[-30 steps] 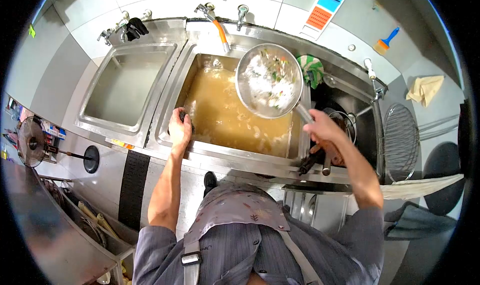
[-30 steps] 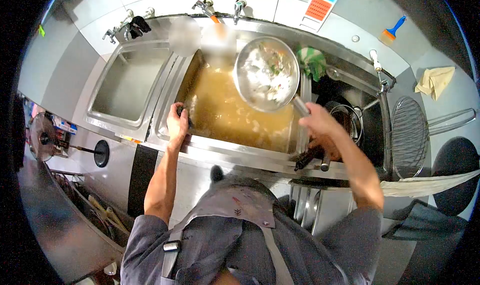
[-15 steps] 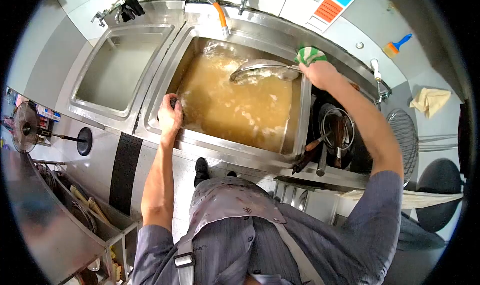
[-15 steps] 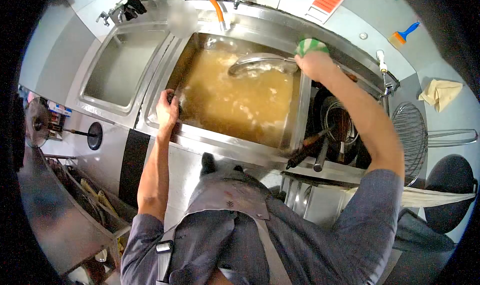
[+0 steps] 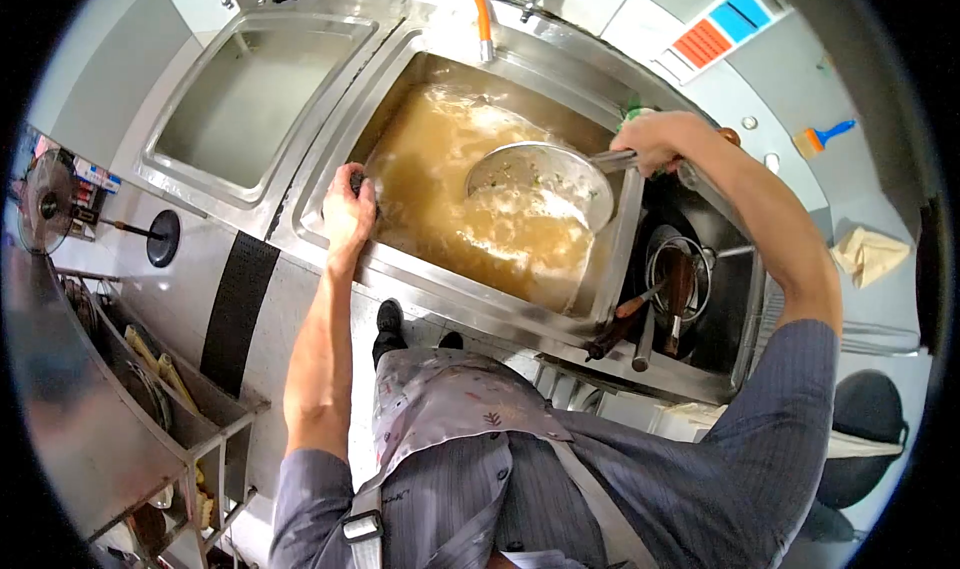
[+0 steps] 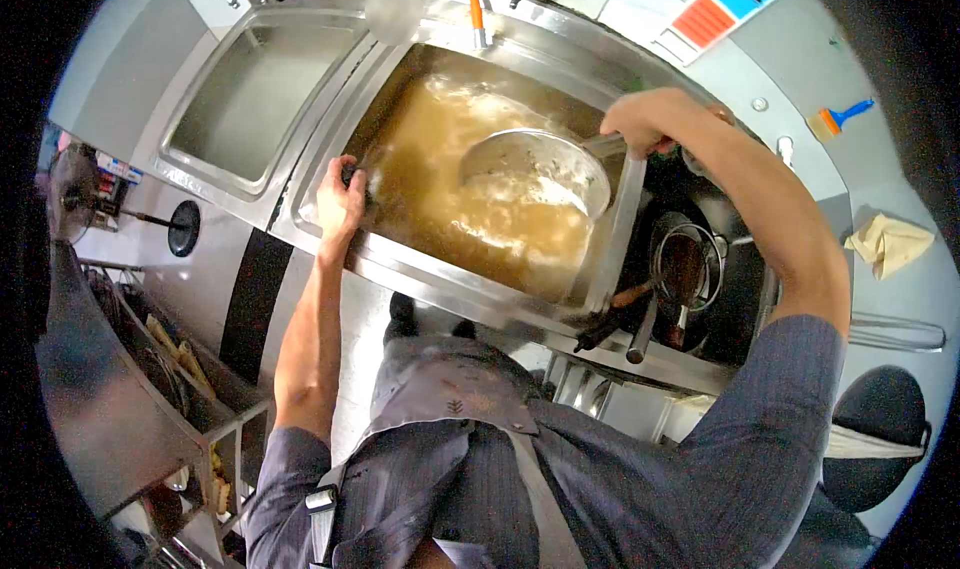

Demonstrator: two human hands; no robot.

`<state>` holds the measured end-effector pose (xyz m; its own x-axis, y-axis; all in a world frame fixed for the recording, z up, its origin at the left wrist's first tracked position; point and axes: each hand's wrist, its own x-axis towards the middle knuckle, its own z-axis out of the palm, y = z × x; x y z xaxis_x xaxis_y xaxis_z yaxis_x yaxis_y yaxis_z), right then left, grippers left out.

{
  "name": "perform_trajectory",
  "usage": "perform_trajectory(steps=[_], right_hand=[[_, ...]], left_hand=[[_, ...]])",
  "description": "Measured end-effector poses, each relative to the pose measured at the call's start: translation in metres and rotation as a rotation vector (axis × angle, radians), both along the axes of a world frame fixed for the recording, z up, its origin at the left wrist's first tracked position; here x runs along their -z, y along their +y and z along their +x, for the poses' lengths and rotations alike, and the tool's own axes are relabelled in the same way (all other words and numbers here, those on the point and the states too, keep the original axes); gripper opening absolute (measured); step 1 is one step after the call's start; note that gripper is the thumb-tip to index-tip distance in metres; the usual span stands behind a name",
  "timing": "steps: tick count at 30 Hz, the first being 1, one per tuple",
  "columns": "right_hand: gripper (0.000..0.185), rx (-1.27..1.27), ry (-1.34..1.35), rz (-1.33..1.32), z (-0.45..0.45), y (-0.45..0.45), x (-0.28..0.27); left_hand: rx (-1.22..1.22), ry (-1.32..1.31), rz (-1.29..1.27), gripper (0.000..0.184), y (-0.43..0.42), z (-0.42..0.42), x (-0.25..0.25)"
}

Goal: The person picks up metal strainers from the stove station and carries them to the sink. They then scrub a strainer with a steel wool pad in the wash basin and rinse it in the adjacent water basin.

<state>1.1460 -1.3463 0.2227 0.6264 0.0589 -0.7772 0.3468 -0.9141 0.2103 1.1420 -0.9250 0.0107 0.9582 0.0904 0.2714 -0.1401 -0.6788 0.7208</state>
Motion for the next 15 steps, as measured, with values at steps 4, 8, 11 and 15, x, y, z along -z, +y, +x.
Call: perform_trajectory(steps=[4, 8, 11, 15], right_hand=[[0.025, 0.408, 0.158, 0.076, 0.001, -0.015, 0.025], [0.033, 0.749, 0.392, 0.233, -0.023, -0.026, 0.066], [0.024, 0.795, 0.510, 0.372, -0.032, -0.025, 0.091], [0.021, 0.934, 0.482, 0.629, -0.047, -0.003, 0.144]], left_hand=[[0.044, -0.029, -0.063, 0.027, -0.003, -0.001, -0.003], [0.011, -0.014, -0.134, 0.027, -0.001, -0.001, -0.006], [0.006, 0.021, -0.246, 0.029, 0.002, 0.001, -0.002], [-0.091, 0.042, -0.413, 0.027, 0.004, -0.001, -0.007]])
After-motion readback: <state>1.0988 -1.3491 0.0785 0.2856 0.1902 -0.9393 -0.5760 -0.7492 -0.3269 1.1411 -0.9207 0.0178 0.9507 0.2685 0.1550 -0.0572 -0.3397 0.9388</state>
